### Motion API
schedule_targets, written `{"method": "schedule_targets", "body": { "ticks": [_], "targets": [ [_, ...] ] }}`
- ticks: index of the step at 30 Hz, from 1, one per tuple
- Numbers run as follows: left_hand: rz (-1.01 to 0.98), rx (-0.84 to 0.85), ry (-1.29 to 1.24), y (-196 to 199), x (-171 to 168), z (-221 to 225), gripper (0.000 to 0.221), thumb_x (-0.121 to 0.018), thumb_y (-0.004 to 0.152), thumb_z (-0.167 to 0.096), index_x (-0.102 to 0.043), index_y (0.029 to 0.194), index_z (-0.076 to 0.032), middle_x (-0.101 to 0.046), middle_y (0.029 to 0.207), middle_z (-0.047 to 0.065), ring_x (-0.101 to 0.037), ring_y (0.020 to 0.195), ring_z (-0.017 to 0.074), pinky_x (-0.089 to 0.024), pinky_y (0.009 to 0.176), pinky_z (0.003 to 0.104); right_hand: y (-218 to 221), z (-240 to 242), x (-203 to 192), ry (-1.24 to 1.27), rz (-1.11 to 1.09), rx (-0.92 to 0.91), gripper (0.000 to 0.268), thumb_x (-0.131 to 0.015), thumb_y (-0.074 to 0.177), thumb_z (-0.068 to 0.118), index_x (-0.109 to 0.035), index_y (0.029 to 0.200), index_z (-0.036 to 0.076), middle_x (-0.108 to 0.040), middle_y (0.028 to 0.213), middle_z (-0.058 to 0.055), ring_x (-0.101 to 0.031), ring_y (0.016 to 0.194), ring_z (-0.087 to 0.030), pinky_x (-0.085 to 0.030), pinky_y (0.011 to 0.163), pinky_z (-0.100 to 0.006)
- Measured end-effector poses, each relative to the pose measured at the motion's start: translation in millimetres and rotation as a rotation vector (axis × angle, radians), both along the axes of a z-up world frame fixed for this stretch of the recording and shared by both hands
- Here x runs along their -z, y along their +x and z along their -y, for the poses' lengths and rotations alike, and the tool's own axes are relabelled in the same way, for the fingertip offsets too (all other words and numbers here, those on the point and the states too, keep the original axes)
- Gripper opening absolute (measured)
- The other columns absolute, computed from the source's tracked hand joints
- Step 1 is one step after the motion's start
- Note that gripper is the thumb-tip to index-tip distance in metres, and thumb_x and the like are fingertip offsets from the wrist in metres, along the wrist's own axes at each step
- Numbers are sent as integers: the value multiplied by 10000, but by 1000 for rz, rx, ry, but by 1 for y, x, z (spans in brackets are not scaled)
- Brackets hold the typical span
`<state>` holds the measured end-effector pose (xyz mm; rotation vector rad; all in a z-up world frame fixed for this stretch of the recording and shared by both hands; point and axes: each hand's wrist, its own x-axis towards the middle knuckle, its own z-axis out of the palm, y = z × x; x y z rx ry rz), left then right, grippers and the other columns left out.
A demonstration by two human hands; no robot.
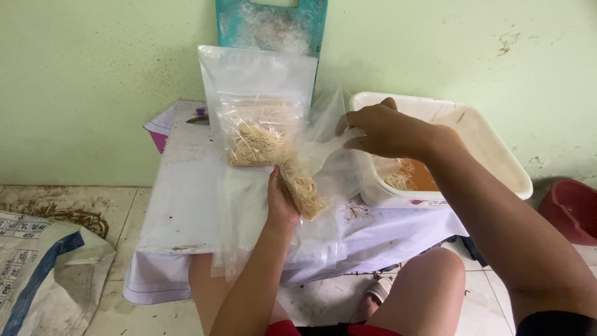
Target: Scooping shredded fruit from a liquid-filled basin into plastic bags using a spoon.
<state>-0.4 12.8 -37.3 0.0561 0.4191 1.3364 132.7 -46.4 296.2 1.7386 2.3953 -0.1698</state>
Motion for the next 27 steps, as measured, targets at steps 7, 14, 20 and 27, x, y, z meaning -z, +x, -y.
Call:
{"method": "schedule_targets", "body": {
  "ticks": [7,14,20,27],
  "targets": [
    [-17,4,0,-3,-9,8,638,-596,960,-546,-528,1494,-203,-514,1542,68,-499,1401,283,-424,1159,451,24,1,-10,-145,18,28,359,-734,914,267,-726,1270,217,-784,1190,-98,-697,1182,-296,-319,1105,-440],
    [-20,14,20,0,-1,4,636,-615,949,-545,-539,1484,-209,-527,1529,73,-512,1392,296,-427,1160,464,25,-6,10,-54,-92,0,367,-702,941,290,-688,1301,217,-773,1133,-98,-698,1126,-298,-312,1106,-420],
    [-67,34,-11,-2,-8,10,608,-625,933,-554,-566,1447,-235,-567,1476,42,-540,1362,269,-446,1148,448,33,6,0,-159,-14,17,377,-741,908,300,-719,1275,218,-793,1115,-99,-706,1118,-304,-332,1099,-425],
    [-72,36,5,-2,-28,15,647,-590,947,-552,-504,1512,-250,-486,1566,34,-452,1445,279,-370,1207,447,25,18,-16,-161,86,50,347,-778,879,297,-760,1205,179,-801,1097,-114,-698,1099,-322,-354,1069,-417]
  ]
}}
